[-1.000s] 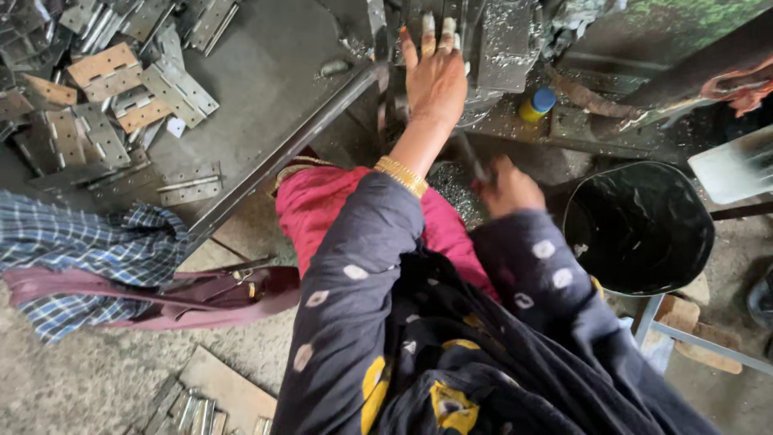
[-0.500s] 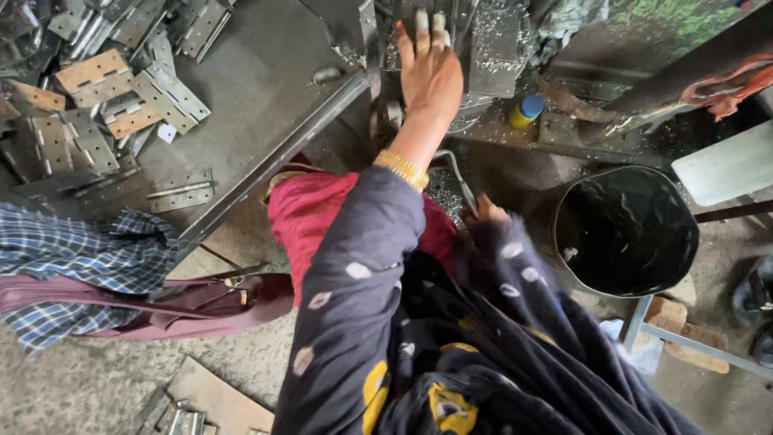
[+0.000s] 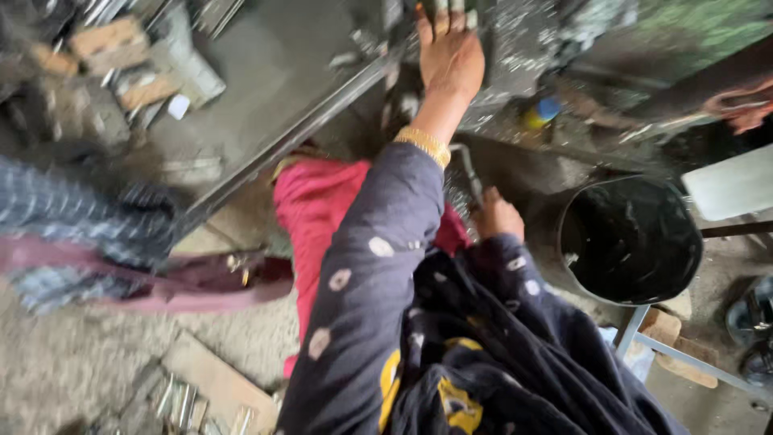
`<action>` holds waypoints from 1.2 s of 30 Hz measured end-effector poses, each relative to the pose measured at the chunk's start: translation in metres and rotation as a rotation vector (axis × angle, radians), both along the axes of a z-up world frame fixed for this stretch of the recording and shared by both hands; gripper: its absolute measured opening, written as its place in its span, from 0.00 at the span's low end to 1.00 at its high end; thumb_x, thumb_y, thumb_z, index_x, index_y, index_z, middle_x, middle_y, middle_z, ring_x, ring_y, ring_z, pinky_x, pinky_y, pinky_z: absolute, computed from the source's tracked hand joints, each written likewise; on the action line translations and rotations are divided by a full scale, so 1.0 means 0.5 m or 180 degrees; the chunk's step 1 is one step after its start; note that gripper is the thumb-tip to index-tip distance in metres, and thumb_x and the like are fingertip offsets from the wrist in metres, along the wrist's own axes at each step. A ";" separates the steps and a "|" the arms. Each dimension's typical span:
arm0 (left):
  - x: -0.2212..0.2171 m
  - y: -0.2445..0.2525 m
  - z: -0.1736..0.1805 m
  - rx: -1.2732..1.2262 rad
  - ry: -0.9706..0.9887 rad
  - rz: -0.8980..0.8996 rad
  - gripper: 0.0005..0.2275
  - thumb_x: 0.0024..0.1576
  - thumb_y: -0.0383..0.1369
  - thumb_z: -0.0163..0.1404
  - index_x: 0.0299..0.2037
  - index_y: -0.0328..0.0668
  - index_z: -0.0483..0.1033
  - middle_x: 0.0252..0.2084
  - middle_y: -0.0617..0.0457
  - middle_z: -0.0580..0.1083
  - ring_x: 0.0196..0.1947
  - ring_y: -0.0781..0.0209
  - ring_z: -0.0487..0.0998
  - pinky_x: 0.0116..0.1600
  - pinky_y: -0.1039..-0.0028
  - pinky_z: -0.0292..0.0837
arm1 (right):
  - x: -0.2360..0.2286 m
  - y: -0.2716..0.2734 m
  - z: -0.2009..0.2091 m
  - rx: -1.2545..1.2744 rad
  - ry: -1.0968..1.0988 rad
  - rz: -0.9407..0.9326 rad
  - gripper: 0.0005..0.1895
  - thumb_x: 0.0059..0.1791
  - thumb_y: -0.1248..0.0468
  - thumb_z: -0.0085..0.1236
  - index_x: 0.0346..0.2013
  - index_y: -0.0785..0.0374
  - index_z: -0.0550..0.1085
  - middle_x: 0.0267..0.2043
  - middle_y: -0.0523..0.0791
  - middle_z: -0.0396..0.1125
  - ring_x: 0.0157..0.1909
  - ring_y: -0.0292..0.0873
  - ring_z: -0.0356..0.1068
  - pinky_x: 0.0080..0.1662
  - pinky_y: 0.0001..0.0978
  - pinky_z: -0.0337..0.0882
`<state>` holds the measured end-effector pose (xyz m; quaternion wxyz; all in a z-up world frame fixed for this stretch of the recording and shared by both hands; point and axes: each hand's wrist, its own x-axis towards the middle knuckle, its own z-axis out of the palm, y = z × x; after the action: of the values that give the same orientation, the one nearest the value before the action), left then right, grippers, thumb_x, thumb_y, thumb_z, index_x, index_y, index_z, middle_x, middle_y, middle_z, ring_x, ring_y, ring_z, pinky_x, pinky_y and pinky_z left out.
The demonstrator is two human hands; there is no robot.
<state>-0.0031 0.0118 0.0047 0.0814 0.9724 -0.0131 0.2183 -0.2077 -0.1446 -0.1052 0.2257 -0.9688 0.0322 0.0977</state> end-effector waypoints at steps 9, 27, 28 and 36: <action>-0.186 0.439 -0.029 -0.0336 -0.0908 0.0769 0.12 0.44 0.37 0.57 0.36 0.43 0.81 0.35 0.46 0.80 0.42 0.42 0.79 0.48 0.51 0.66 | 0.006 0.004 0.205 0.2295 -0.2469 -0.0328 0.11 0.54 0.65 0.60 0.49 0.64 0.71 0.52 0.48 0.62 0.54 0.56 0.69 0.54 0.44 0.74; -0.148 0.580 -0.080 0.0002 0.0314 0.0709 0.07 0.52 0.25 0.51 0.37 0.39 0.82 0.41 0.38 0.78 0.42 0.39 0.81 0.44 0.55 0.78 | 0.006 0.036 0.284 -0.0291 -0.2116 0.0142 0.14 0.52 0.64 0.67 0.50 0.60 0.74 0.50 0.51 0.68 0.50 0.59 0.71 0.47 0.50 0.71; -0.152 0.563 -0.053 0.0041 0.0441 0.0603 0.08 0.50 0.24 0.52 0.37 0.40 0.83 0.42 0.37 0.79 0.44 0.39 0.81 0.47 0.56 0.78 | 0.005 0.041 0.284 -0.0317 -0.2114 0.0088 0.14 0.51 0.63 0.68 0.49 0.59 0.74 0.49 0.51 0.69 0.49 0.59 0.71 0.46 0.50 0.71; -0.108 0.173 0.035 -0.2066 -0.0319 -0.0852 0.21 0.50 0.30 0.58 0.56 0.39 0.75 0.49 0.39 0.79 0.52 0.40 0.78 0.56 0.57 0.74 | 0.010 0.050 0.287 -0.0152 -0.2170 0.0040 0.20 0.44 0.65 0.65 0.50 0.61 0.73 0.48 0.52 0.69 0.48 0.60 0.71 0.46 0.52 0.71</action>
<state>-0.0569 0.0981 0.0220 0.4133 0.8736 -0.0744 0.2459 -0.2028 -0.1196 0.0384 0.2001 -0.9509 -0.0487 -0.2311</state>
